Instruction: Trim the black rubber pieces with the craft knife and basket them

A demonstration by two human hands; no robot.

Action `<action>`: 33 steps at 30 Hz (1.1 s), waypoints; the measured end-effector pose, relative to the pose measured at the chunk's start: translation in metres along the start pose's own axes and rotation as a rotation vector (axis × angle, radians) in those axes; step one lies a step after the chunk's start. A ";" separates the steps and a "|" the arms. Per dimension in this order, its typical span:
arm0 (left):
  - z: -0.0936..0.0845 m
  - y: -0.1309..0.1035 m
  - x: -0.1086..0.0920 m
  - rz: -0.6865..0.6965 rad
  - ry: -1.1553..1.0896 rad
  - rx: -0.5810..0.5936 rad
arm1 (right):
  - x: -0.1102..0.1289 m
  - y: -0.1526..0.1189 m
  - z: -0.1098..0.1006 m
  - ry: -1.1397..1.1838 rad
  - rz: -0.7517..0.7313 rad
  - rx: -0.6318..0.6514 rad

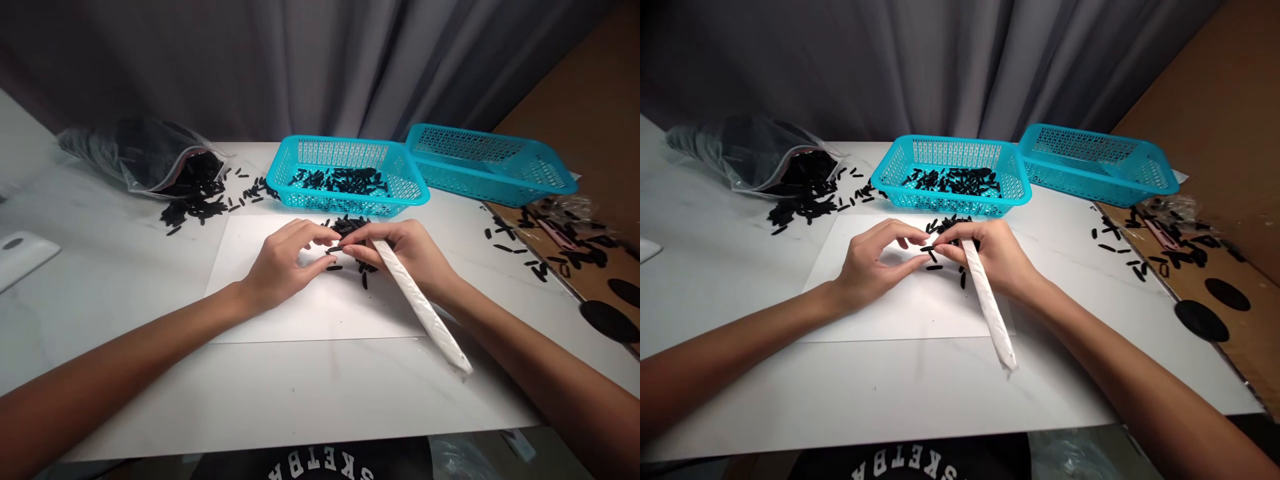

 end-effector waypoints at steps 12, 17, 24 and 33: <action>-0.004 0.001 0.003 -0.058 -0.004 -0.066 | 0.006 -0.001 -0.007 0.006 -0.022 -0.041; -0.004 0.000 0.004 -0.085 -0.010 -0.075 | 0.008 -0.002 -0.007 0.021 -0.040 -0.033; -0.005 0.000 0.003 -0.081 -0.007 -0.074 | 0.010 -0.002 -0.006 0.023 -0.035 -0.036; -0.005 0.000 0.003 -0.074 -0.019 -0.073 | 0.010 -0.003 -0.006 0.015 -0.044 -0.039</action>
Point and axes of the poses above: each hand's wrist, its own y-axis towards the middle knuckle, its own z-axis out of the palm, x = y × z, the point moved 5 cm from there along y, towards the middle knuckle, and after that the axes turned 6 degrees about -x, right-handed, at the moved point
